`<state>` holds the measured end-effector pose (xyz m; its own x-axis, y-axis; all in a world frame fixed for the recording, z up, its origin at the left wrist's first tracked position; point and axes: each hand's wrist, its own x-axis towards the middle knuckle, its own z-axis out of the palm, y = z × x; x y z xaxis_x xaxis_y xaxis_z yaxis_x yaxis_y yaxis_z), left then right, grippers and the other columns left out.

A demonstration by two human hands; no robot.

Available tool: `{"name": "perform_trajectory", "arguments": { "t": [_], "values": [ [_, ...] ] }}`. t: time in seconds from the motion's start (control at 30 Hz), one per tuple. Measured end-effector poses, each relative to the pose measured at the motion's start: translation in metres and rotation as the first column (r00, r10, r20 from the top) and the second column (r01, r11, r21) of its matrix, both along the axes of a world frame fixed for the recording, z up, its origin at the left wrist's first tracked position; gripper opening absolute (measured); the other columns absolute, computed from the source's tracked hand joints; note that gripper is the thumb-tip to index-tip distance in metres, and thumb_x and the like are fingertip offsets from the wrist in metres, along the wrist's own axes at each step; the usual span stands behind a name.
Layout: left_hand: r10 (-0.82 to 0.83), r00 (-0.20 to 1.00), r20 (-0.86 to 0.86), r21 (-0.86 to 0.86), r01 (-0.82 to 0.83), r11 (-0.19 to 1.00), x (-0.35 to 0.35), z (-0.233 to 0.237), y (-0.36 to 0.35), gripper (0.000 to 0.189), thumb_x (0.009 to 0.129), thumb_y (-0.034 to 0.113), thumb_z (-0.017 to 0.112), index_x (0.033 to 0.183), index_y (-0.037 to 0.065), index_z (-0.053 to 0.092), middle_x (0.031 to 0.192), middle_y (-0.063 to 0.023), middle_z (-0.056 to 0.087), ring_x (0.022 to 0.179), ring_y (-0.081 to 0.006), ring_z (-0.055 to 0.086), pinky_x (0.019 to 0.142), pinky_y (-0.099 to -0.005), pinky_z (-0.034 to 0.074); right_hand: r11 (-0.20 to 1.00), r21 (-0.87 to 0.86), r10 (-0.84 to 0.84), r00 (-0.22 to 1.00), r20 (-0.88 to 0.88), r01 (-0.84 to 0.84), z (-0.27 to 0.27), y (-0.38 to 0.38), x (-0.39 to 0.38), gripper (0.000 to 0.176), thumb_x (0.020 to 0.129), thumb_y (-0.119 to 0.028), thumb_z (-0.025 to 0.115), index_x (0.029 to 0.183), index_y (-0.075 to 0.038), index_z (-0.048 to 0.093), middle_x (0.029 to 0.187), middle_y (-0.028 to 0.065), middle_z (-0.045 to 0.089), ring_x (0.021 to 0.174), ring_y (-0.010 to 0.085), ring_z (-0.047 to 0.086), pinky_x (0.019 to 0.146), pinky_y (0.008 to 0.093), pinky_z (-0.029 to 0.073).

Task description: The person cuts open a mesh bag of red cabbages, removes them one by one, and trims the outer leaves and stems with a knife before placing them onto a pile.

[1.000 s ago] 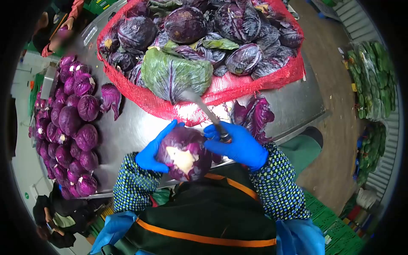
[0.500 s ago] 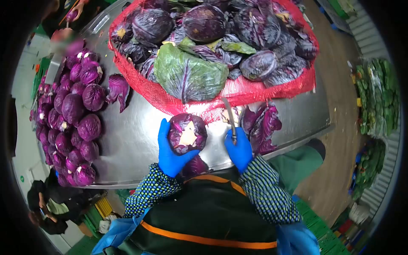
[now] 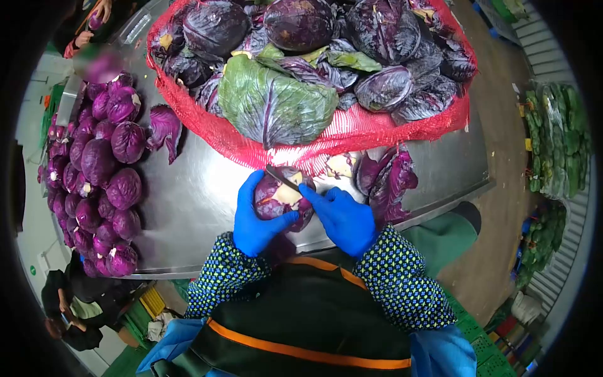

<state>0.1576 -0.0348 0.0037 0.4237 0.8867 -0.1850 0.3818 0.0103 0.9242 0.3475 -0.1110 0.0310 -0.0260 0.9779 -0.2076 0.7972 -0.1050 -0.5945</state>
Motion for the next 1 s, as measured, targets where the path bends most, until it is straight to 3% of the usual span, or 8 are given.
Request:
{"name": "perform_trajectory", "arguments": {
  "t": [0.2,0.33,0.4,0.53,0.6,0.73,0.87,1.0],
  "values": [
    [-0.007,0.997,-0.079,0.099,0.015,0.995,0.003,0.0,-0.004,0.091,0.058,0.015,0.084,0.132,0.001,0.032,0.124,-0.0151,0.042,0.113,-0.0254,0.046,0.097,-0.0359,0.04,0.998,0.032,-0.057,0.997,-0.053,0.059,-0.008,0.007,-0.001,0.049,0.086,-0.014,0.05,0.133,-0.028,0.044,0.085,0.0081,0.055,0.069,0.024,0.059,0.056,0.0342,0.049],
    [0.076,0.995,0.059,0.005,-0.076,0.997,0.003,-0.012,-0.006,0.093,0.057,0.02,0.085,0.132,0.001,0.033,0.125,-0.0175,0.042,0.115,-0.0293,0.045,0.099,-0.0385,0.037,0.989,-0.02,-0.148,0.955,-0.259,0.148,-0.023,0.017,0.001,0.043,0.092,-0.018,0.047,0.133,-0.028,0.043,0.086,0.0114,0.055,0.076,0.0267,0.06,0.066,0.0336,0.05],
    [0.088,0.993,0.084,-0.023,-0.087,0.996,0.004,-0.011,-0.008,0.094,0.056,0.025,0.085,0.132,0.001,0.034,0.126,-0.0198,0.041,0.116,-0.0332,0.043,0.1,-0.0409,0.035,0.969,0.131,-0.159,0.932,-0.327,0.211,-0.033,0.014,-0.002,0.042,0.093,-0.02,0.046,0.134,-0.028,0.043,0.087,0.0126,0.055,0.077,0.0273,0.06,0.068,0.034,0.049],
    [0.083,0.994,0.074,0.018,-0.085,0.996,0.001,-0.011,-0.012,0.094,0.056,0.024,0.085,0.131,0.001,0.035,0.126,-0.0197,0.041,0.117,-0.0334,0.042,0.1,-0.041,0.034,0.964,0.135,-0.181,0.935,-0.305,0.23,-0.03,0.01,-0.005,0.042,0.092,-0.021,0.046,0.133,-0.028,0.043,0.088,0.0122,0.056,0.075,0.0276,0.06,0.067,0.0352,0.049],
    [0.083,0.991,0.103,-0.015,-0.082,0.997,-0.003,-0.011,-0.013,0.093,0.056,0.024,0.085,0.131,0.001,0.035,0.127,-0.0197,0.04,0.117,-0.0335,0.042,0.101,-0.0412,0.034,0.991,0.009,-0.127,0.977,-0.171,0.131,-0.01,0.007,-0.007,0.041,0.092,-0.021,0.046,0.133,-0.028,0.044,0.088,0.0111,0.057,0.072,0.0282,0.06,0.064,0.0366,0.049],
    [0.026,0.999,0.025,0.096,-0.028,0.995,-0.005,-0.014,-0.019,0.093,0.055,0.022,0.085,0.131,0.004,0.035,0.128,-0.0201,0.038,0.119,-0.0344,0.039,0.101,-0.0423,0.034,1.0,0.013,-0.018,0.997,-0.075,0.019,0.015,0.015,-0.001,0.044,0.092,-0.024,0.046,0.136,-0.025,0.04,0.085,0.0109,0.056,0.07,0.0288,0.06,0.062,0.0377,0.049],
    [0.029,0.999,-0.014,0.107,-0.027,0.994,-0.003,-0.012,-0.017,0.094,0.055,0.023,0.085,0.132,0.003,0.035,0.126,-0.0204,0.039,0.116,-0.0346,0.042,0.1,-0.0425,0.035,0.989,-0.128,-0.085,0.994,-0.065,0.076,-0.01,0.024,-0.001,0.044,0.092,-0.03,0.045,0.136,-0.028,0.038,0.086,0.0123,0.059,0.074,0.0302,0.061,0.066,0.0395,0.05],
    [0.065,0.998,0.023,0.12,-0.067,0.99,0.004,-0.007,-0.01,0.092,0.054,0.023,0.085,0.13,0.002,0.038,0.125,-0.021,0.041,0.115,-0.0351,0.043,0.098,-0.0443,0.036,0.982,-0.058,-0.189,0.906,-0.38,0.18,-0.031,0.033,0.003,0.042,0.093,-0.031,0.044,0.135,-0.028,0.041,0.11,0.0178,0.059,0.093,0.0345,0.061,0.081,0.0404,0.048]
  ]
}}
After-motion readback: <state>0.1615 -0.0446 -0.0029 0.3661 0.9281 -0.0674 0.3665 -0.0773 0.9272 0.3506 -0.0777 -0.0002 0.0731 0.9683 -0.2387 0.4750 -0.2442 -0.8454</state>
